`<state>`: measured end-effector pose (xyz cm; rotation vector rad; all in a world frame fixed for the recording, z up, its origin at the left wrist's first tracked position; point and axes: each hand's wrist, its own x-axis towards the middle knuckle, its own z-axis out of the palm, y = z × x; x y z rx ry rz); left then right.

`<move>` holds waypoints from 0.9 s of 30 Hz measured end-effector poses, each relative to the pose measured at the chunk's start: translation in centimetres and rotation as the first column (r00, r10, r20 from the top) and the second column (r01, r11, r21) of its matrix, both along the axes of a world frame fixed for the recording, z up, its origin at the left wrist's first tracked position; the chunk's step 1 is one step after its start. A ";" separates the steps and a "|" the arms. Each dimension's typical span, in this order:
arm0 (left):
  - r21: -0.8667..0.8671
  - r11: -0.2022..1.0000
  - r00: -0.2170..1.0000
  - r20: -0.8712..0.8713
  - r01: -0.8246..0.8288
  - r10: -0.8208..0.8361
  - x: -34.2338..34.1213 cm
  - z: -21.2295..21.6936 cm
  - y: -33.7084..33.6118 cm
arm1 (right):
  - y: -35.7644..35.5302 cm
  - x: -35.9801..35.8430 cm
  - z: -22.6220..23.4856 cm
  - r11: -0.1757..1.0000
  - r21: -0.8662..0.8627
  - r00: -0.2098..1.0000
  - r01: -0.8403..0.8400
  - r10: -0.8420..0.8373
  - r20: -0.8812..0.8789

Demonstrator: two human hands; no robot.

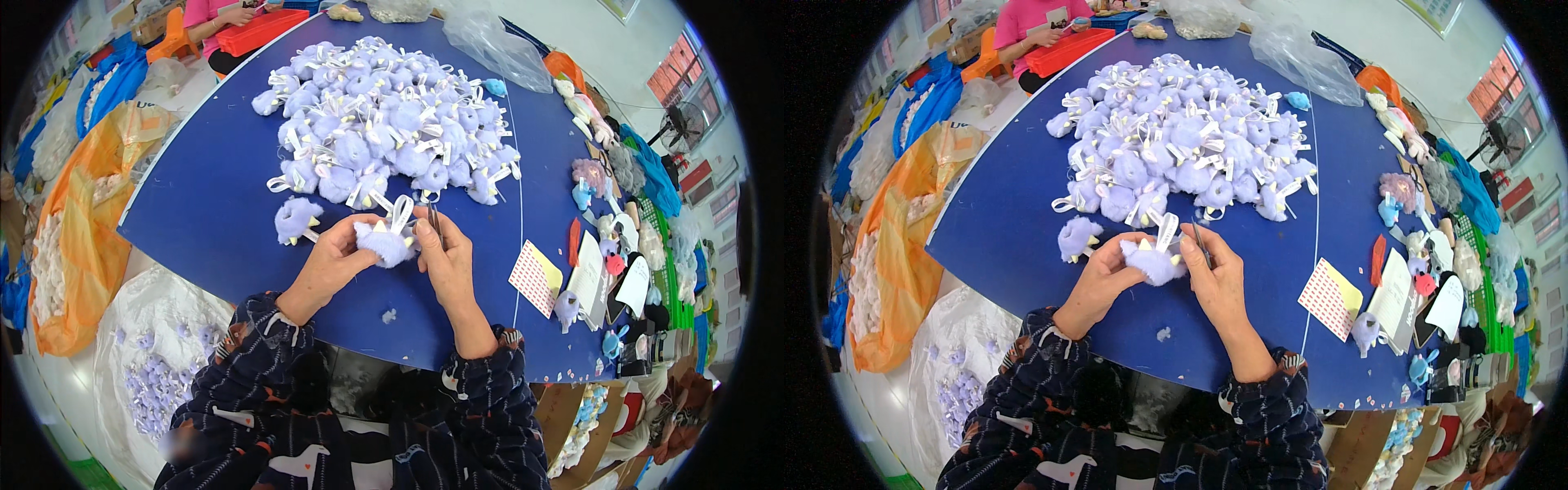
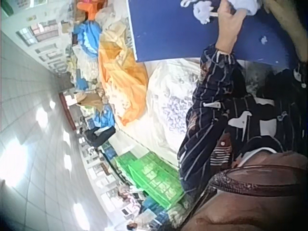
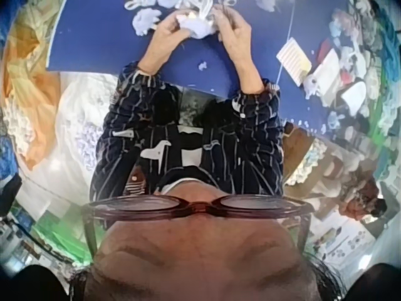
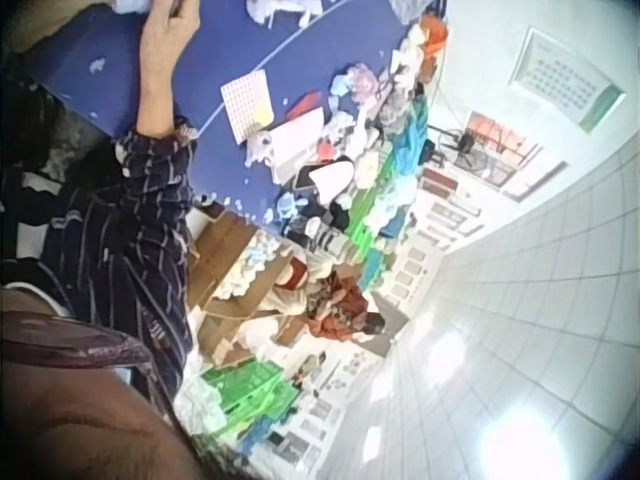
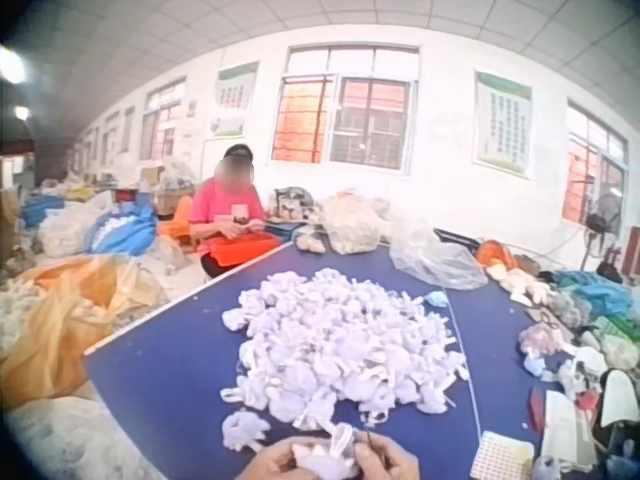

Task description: The person trims excess threads and fabric from small purple plush toys using scissors. They handle each toy individually, snipping loose material and placing the finished items on the table.

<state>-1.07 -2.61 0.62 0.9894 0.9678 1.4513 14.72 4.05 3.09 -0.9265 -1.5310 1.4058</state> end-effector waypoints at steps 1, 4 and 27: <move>-0.008 1.000 1.000 -0.007 0.027 -0.027 0.0 0.1 0.0 | 0.0 0.0 0.1 1.000 -0.016 1.000 -0.010 0.010 -0.017; -0.023 0.996 0.996 -0.016 0.083 -0.083 0.0 0.2 -0.2 | 0.3 0.3 -0.2 0.996 -0.059 0.998 -0.068 0.068 -0.005; -0.022 1.000 0.941 0.338 -0.017 0.024 -0.6 -0.2 0.3 | 1.8 1.9 -0.7 0.979 0.182 0.874 -0.087 -0.013 0.486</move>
